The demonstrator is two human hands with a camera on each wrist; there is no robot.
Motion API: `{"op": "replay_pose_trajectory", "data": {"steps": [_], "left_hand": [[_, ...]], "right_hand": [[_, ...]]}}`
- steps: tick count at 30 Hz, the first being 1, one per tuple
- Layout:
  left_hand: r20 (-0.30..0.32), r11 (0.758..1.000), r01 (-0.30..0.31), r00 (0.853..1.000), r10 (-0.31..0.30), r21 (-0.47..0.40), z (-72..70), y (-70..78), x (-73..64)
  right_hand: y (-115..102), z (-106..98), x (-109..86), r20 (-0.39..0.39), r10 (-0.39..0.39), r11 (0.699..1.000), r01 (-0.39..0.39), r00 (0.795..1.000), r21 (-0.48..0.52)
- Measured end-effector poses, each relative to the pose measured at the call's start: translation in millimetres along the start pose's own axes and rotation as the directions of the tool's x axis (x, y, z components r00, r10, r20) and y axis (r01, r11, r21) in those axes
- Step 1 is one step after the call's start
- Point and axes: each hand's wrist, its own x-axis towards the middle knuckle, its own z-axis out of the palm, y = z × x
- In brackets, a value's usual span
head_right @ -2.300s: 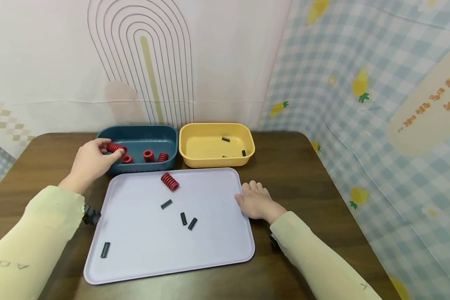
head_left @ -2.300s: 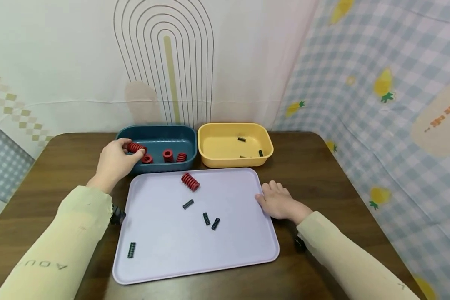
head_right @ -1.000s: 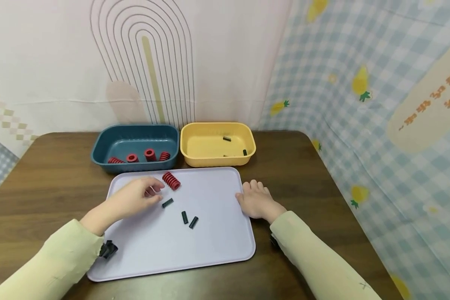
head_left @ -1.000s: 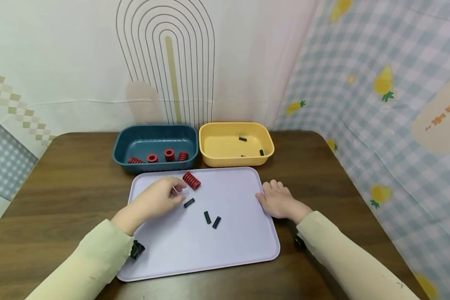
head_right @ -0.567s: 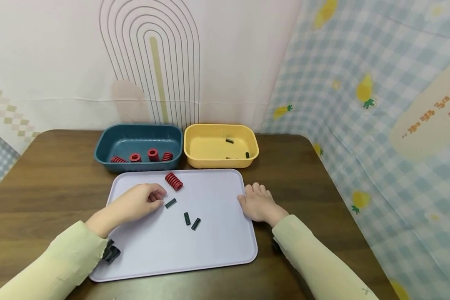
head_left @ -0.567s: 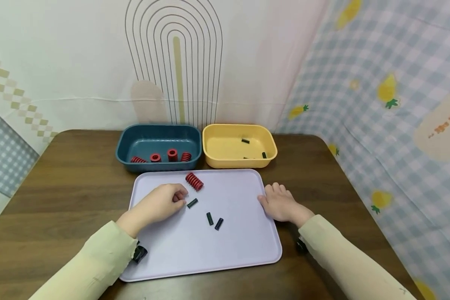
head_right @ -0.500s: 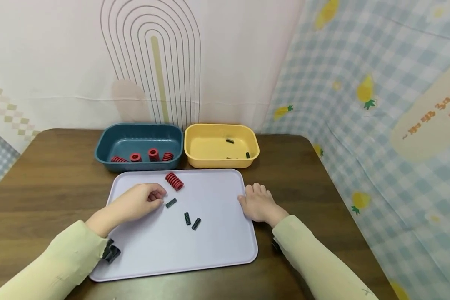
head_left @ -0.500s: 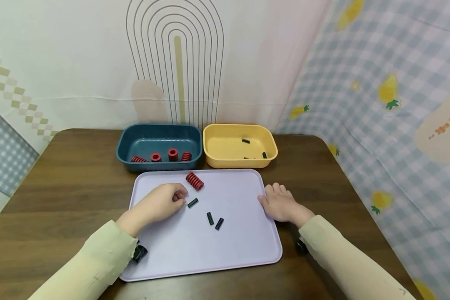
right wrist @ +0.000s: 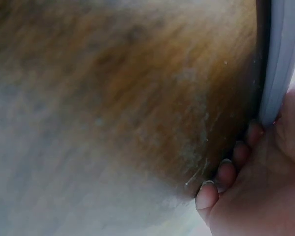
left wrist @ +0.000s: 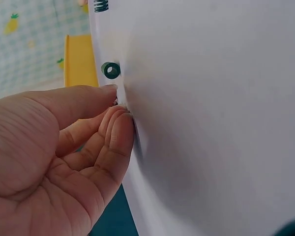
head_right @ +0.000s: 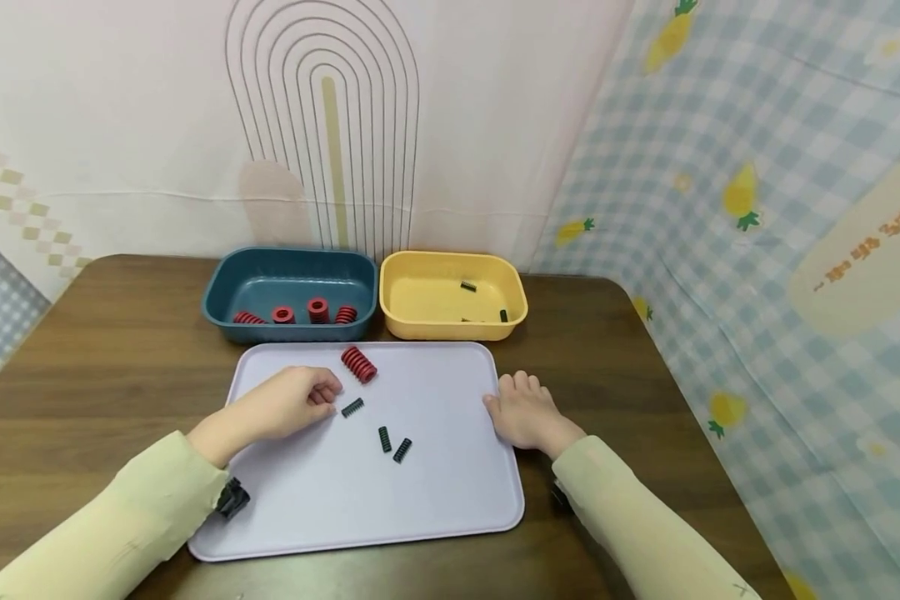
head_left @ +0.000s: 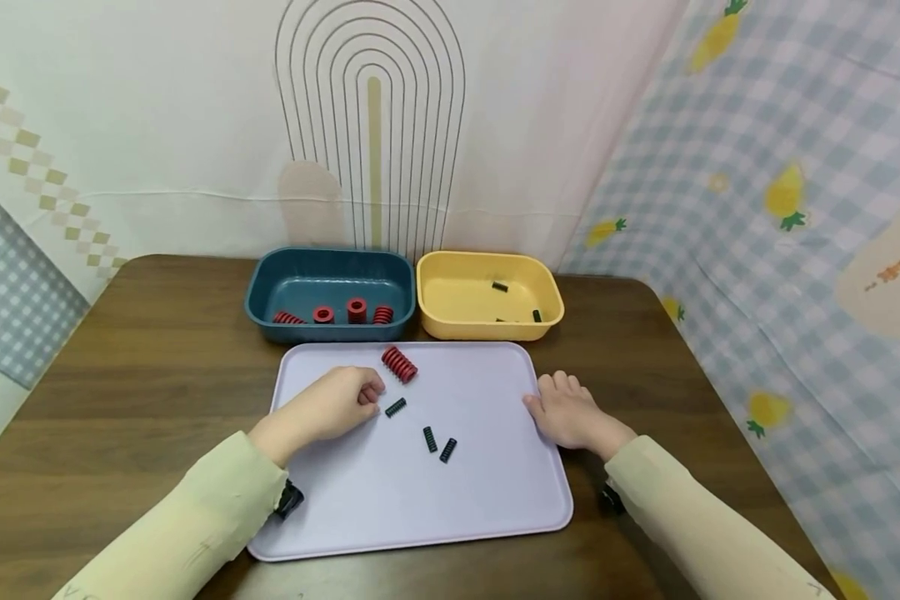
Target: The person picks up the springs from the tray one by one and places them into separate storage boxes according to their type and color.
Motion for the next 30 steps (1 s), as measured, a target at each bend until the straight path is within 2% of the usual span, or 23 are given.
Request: {"op": "replay_pose_trajectory", "data": {"steps": [9, 30], "left_hand": [[-0.007, 1.000, 0.017, 1.000, -0.017, 0.011, -0.6, 3.4, 3.5], [0.001, 0.996, -0.029, 1.000, 0.029, 0.087, 10.1, 14.1, 10.7]], "right_hand": [[-0.6, -2.7, -0.8, -0.006, -0.006, 1.000, 0.006, 1.000, -0.005], [3.6, 1.7, 2.6, 0.004, -0.013, 1.000, 0.013, 1.000, -0.001]]}}
